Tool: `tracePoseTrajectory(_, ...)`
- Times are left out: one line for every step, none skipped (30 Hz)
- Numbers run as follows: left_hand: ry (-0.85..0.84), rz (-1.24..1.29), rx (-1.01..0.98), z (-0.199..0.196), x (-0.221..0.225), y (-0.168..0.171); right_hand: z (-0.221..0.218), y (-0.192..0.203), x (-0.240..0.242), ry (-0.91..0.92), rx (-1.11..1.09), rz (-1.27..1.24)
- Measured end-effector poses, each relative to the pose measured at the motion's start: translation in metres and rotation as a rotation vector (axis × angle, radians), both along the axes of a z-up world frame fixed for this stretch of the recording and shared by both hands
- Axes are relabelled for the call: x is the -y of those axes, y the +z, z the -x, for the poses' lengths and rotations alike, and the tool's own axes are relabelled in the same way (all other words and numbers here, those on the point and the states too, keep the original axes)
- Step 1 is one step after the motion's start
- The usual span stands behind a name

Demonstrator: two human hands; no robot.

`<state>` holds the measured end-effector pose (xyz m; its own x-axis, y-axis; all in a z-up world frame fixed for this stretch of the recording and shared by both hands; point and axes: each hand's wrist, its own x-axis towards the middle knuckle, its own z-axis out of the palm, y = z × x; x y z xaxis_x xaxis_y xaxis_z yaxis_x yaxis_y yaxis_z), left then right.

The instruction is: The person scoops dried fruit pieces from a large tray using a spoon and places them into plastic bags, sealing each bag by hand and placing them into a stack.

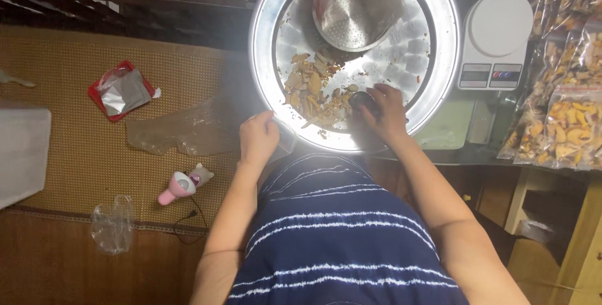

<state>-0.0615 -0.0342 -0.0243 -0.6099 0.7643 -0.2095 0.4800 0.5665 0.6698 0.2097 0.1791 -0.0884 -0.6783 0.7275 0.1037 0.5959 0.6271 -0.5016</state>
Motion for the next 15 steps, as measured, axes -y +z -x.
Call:
tracePoseTrajectory(0.01,-0.005,-0.001,-0.001,0.0,-0.004,0.015,-0.004,-0.009,0.01,-0.001,-0.005)
tracePoseTrajectory(-0.021,-0.038,-0.044,-0.003,0.0,-0.009,0.031,-0.008,-0.017,0.047,-0.009,0.047)
tracePoseTrajectory(-0.058,-0.062,-0.088,-0.005,0.004,-0.012,0.045,-0.012,-0.02,0.079,-0.017,0.108)
tracePoseTrajectory(-0.053,-0.059,-0.09,-0.007,0.008,-0.013,0.056,-0.018,-0.024,0.085,-0.019,0.111)
tracePoseTrajectory(-0.049,-0.071,-0.08,-0.006,0.009,-0.016,0.07,-0.023,-0.031,0.077,0.012,0.122)
tracePoseTrajectory(-0.044,-0.083,-0.069,-0.006,0.009,-0.018,0.085,-0.029,-0.039,0.07,0.043,0.134)
tracePoseTrajectory(-0.037,-0.087,-0.075,-0.006,0.01,-0.016,0.093,-0.025,-0.045,0.078,0.038,0.129)
tracePoseTrajectory(-0.033,-0.093,-0.067,-0.007,0.011,-0.015,0.102,-0.021,-0.051,0.068,0.081,0.106)
tracePoseTrajectory(-0.028,-0.092,-0.053,-0.009,0.015,-0.013,0.109,-0.018,-0.053,0.058,0.128,0.09)
tracePoseTrajectory(-0.021,-0.09,-0.055,-0.01,0.015,-0.004,0.115,-0.02,-0.056,0.066,0.127,0.092)
tracePoseTrajectory(0.005,-0.045,-0.005,-0.012,0.014,0.005,0.117,-0.023,-0.06,0.051,0.16,0.126)
tracePoseTrajectory(0.031,-0.001,0.045,-0.014,0.013,0.014,0.12,-0.025,-0.064,0.037,0.193,0.159)
tracePoseTrajectory(0.036,-0.004,0.043,-0.014,0.013,0.015,0.122,-0.036,-0.067,0.041,0.192,0.156)
tracePoseTrajectory(0.047,0.01,0.067,-0.013,0.013,0.016,0.124,-0.047,-0.069,0.024,0.216,0.21)
tracePoseTrajectory(0.057,0.028,0.092,-0.014,0.014,0.018,0.125,-0.058,-0.07,0.008,0.24,0.267)
